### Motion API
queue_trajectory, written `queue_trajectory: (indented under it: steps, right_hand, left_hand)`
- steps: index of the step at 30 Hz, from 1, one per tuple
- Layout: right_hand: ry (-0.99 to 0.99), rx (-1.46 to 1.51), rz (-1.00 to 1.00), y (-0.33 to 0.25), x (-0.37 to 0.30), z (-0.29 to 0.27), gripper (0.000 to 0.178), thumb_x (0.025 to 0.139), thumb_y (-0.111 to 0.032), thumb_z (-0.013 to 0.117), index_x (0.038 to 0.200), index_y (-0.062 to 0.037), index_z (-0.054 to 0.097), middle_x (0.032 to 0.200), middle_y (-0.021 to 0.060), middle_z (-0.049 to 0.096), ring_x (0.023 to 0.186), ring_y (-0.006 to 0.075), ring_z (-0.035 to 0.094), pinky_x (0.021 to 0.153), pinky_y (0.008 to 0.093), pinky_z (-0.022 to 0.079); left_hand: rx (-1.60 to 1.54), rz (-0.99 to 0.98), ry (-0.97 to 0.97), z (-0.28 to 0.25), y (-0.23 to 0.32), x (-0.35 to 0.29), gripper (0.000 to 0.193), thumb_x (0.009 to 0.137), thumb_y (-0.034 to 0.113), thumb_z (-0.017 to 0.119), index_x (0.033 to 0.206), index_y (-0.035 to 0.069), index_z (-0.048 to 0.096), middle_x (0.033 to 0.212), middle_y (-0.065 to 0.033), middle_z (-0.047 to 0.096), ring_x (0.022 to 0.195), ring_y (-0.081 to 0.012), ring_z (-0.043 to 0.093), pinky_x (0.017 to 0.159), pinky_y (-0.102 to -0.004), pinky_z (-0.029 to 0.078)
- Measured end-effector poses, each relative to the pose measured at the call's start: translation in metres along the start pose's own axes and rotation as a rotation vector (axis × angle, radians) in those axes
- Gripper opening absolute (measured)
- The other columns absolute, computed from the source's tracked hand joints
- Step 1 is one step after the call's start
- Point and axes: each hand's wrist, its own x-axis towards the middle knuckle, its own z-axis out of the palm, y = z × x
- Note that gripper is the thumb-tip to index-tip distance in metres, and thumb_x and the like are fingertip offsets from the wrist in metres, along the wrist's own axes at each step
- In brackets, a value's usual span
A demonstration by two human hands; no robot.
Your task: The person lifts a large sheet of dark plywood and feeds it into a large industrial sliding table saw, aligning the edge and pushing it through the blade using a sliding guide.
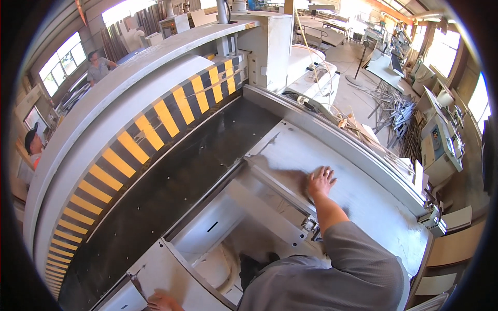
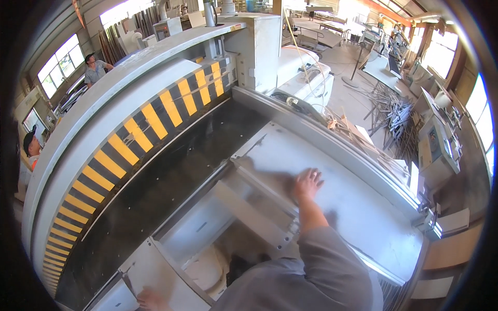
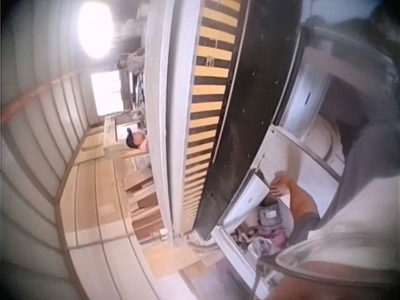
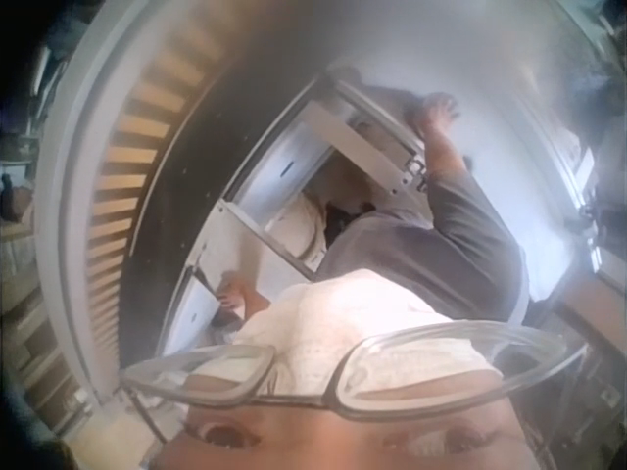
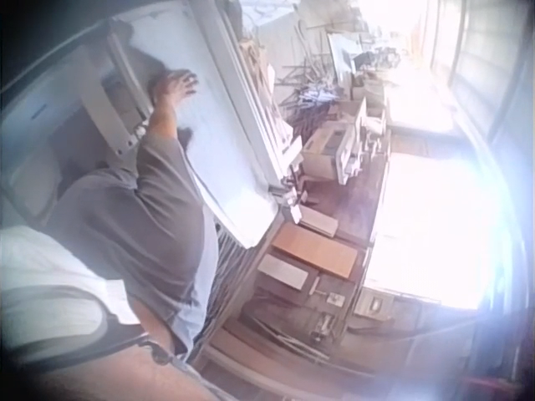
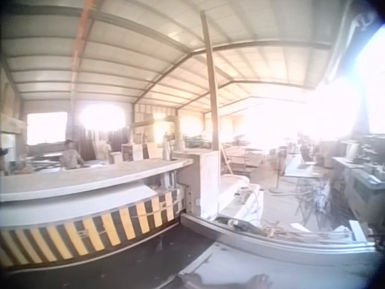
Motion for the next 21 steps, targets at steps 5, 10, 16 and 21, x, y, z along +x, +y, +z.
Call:
queue_trajectory:
  steps: [5,10,16,21]
  right_hand:
    - [0.004,0.008,-0.013,-0.004,-0.003,-0.001,0.073,0.104,-0.047,0.046,0.164,-0.0068,0.030,0.173,0.0161,0.021,0.161,0.0361,0.013,0.128,0.0616,0.008]
    - [0.012,0.007,-0.001,0.005,-0.001,-0.003,0.073,0.105,-0.047,0.046,0.164,-0.0071,0.029,0.173,0.0168,0.021,0.161,0.0367,0.012,0.128,0.0614,0.007]
    - [0.014,0.019,-0.015,-0.004,-0.005,-0.003,0.073,0.105,-0.047,0.046,0.164,-0.0073,0.029,0.173,0.0171,0.020,0.161,0.0372,0.011,0.128,0.0616,0.007]
    - [0.015,0.007,-0.002,-0.001,-0.003,-0.005,0.074,0.104,-0.047,0.046,0.164,-0.0069,0.029,0.173,0.0169,0.021,0.161,0.0372,0.011,0.128,0.0617,0.007]
  left_hand:
    - [-0.011,0.013,0.084,0.004,-0.009,0.002,0.078,0.087,0.071,0.056,0.123,0.004,0.069,0.127,-0.0185,0.067,0.120,-0.0416,0.058,0.108,-0.0638,0.039]
    - [0.162,0.038,-0.661,-0.040,0.019,0.024,0.064,0.099,0.061,0.048,0.143,0.014,0.057,0.152,-0.0096,0.055,0.143,-0.0315,0.047,0.113,-0.0570,0.040]
    - [0.039,0.106,-0.206,-0.002,-0.008,0.006,0.072,0.092,0.064,0.051,0.125,0.002,0.069,0.134,-0.0187,0.065,0.126,-0.0423,0.056,0.108,-0.0660,0.036]
    - [0.040,0.111,-0.233,-0.013,-0.002,0.002,0.071,0.098,0.058,0.043,0.133,0.001,0.066,0.142,-0.0188,0.061,0.132,-0.0421,0.053,0.108,-0.0662,0.035]
